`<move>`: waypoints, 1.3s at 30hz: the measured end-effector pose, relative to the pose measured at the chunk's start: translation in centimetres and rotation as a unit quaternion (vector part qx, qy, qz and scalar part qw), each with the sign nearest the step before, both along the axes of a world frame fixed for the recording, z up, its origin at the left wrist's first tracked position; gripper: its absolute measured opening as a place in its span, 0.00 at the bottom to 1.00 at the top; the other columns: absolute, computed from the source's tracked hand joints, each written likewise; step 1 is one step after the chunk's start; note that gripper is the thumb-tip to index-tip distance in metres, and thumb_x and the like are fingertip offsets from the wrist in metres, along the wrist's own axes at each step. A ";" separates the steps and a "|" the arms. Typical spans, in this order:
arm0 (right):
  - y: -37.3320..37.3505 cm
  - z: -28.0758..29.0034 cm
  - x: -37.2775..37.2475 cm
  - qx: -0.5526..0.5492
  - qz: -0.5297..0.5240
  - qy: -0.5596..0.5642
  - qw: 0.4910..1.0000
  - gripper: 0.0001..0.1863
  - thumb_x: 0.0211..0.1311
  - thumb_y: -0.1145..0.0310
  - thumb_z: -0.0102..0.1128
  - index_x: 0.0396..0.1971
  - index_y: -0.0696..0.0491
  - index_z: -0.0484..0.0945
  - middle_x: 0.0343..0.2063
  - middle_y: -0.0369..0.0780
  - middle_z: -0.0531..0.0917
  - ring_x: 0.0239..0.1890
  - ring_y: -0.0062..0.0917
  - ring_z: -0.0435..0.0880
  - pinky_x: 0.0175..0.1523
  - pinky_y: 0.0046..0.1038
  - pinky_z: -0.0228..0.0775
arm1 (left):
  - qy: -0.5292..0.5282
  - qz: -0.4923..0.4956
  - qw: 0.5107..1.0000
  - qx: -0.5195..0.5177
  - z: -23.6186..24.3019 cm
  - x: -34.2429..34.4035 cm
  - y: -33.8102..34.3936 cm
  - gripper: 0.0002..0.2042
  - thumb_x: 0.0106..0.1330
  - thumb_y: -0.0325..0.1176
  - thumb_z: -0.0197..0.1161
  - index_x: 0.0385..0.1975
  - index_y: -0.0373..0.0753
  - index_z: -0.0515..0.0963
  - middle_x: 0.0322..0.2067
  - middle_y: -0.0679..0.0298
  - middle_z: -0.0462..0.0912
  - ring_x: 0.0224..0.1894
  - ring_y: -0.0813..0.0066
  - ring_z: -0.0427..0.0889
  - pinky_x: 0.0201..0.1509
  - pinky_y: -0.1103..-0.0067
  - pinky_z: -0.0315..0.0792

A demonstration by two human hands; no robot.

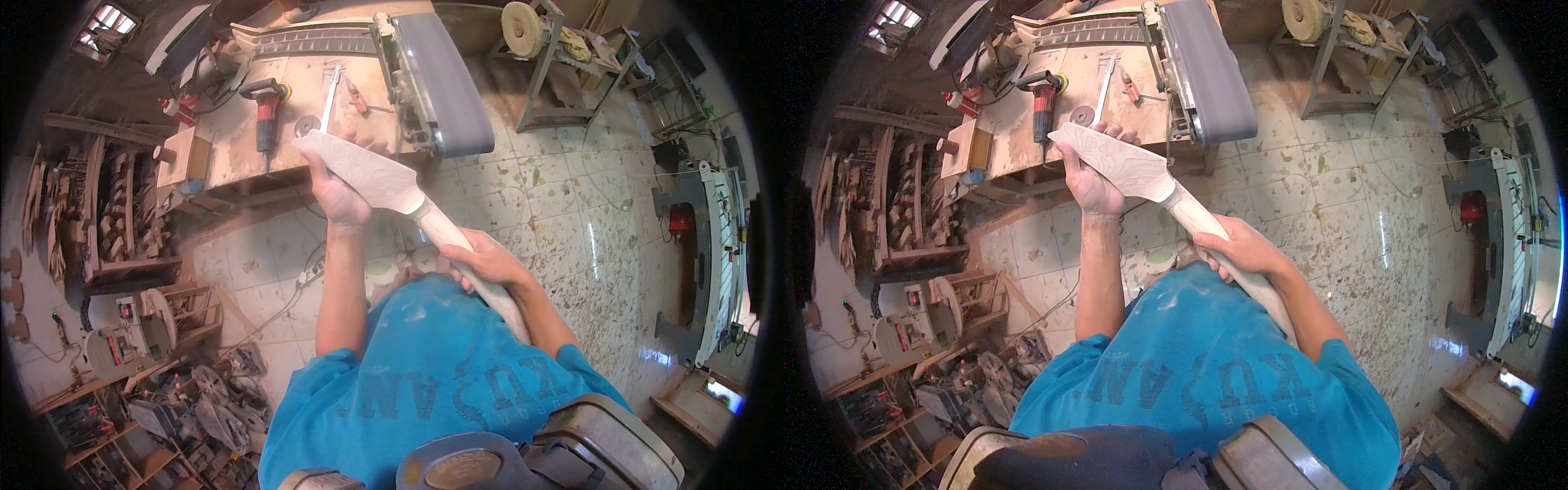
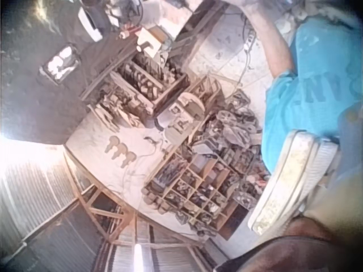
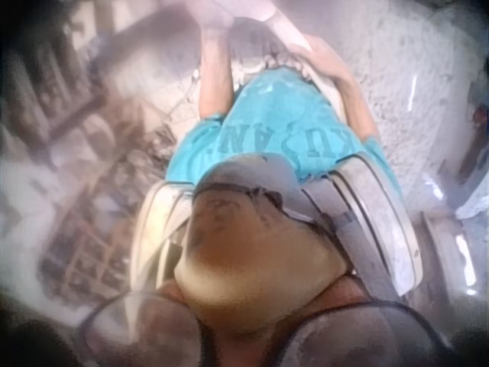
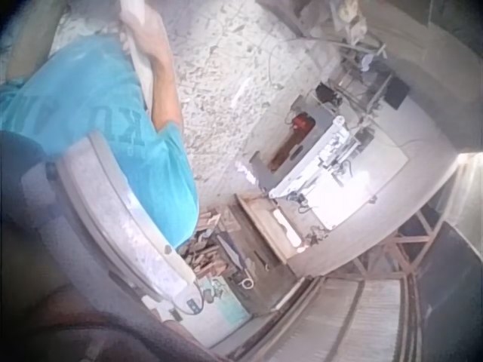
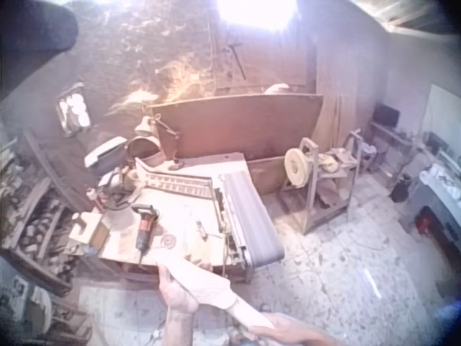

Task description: The person sands a wooden guitar neck using a belt sander, holding the wood against the moving belt and turning it to sand different sides before holding it up to check the surface.

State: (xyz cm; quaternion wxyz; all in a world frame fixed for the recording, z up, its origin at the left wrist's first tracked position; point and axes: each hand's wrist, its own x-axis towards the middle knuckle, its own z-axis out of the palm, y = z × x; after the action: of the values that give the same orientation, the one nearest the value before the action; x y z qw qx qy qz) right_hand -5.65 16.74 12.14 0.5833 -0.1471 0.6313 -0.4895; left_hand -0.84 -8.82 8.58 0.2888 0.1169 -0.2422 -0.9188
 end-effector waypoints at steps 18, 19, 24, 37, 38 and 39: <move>-0.2 -0.2 4.3 0.041 -0.007 0.557 0.829 0.31 0.67 0.63 0.61 0.69 0.44 0.63 0.32 0.46 0.80 0.32 0.46 0.82 0.36 0.42 0.76 | 0.002 0.010 0.997 0.071 0.6 -1.5 -0.6 0.34 0.71 0.70 0.42 0.37 0.39 0.77 0.20 0.70 0.67 0.23 0.75 0.67 0.28 0.77 0.65; -0.2 -0.2 4.3 0.040 -0.007 0.561 0.827 0.32 0.66 0.63 0.61 0.69 0.44 0.63 0.32 0.45 0.80 0.31 0.46 0.82 0.36 0.42 0.76 | 0.014 0.003 0.998 0.067 0.4 -1.5 -0.8 0.34 0.71 0.69 0.42 0.37 0.39 0.77 0.19 0.70 0.67 0.23 0.75 0.67 0.28 0.77 0.65; -0.2 0.5 4.0 0.031 -0.025 0.559 0.828 0.34 0.64 0.66 0.61 0.70 0.42 0.63 0.33 0.45 0.80 0.32 0.45 0.82 0.36 0.41 0.75 | 0.031 -0.013 0.997 0.064 1.2 -2.4 -0.6 0.33 0.72 0.68 0.43 0.35 0.40 0.77 0.19 0.70 0.67 0.23 0.74 0.68 0.29 0.75 0.66; 3.4 2.8 -5.4 -0.013 -0.059 0.446 0.893 0.30 0.67 0.60 0.60 0.68 0.47 0.65 0.28 0.45 0.83 0.29 0.37 0.84 0.36 0.38 0.74 | 0.034 -0.009 0.996 -0.077 4.8 -8.7 0.0 0.31 0.76 0.62 0.42 0.44 0.35 0.75 0.34 0.59 0.80 0.40 0.65 0.81 0.50 0.63 0.76; 3.6 3.7 -6.5 -0.002 -0.051 0.358 0.932 0.29 0.68 0.60 0.60 0.67 0.49 0.66 0.26 0.43 0.82 0.27 0.32 0.83 0.34 0.35 0.75 | 0.008 0.028 0.997 -0.066 5.6 -9.0 0.6 0.29 0.76 0.59 0.44 0.50 0.34 0.74 0.39 0.57 0.81 0.44 0.66 0.83 0.53 0.64 0.77; 3.9 4.4 -7.4 0.009 -0.043 0.264 0.963 0.29 0.69 0.59 0.60 0.66 0.52 0.66 0.25 0.40 0.81 0.25 0.27 0.83 0.32 0.32 0.75 | 0.000 0.017 0.993 -0.118 6.3 -9.4 0.9 0.29 0.77 0.58 0.45 0.52 0.34 0.73 0.41 0.57 0.81 0.44 0.66 0.83 0.53 0.65 0.77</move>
State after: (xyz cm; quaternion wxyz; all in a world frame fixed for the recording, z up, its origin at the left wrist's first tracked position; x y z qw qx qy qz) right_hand -13.01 20.60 16.54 0.3755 -0.2389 0.7732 -0.4517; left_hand -10.25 -7.95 14.86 0.3158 0.0859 -0.3464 -0.8791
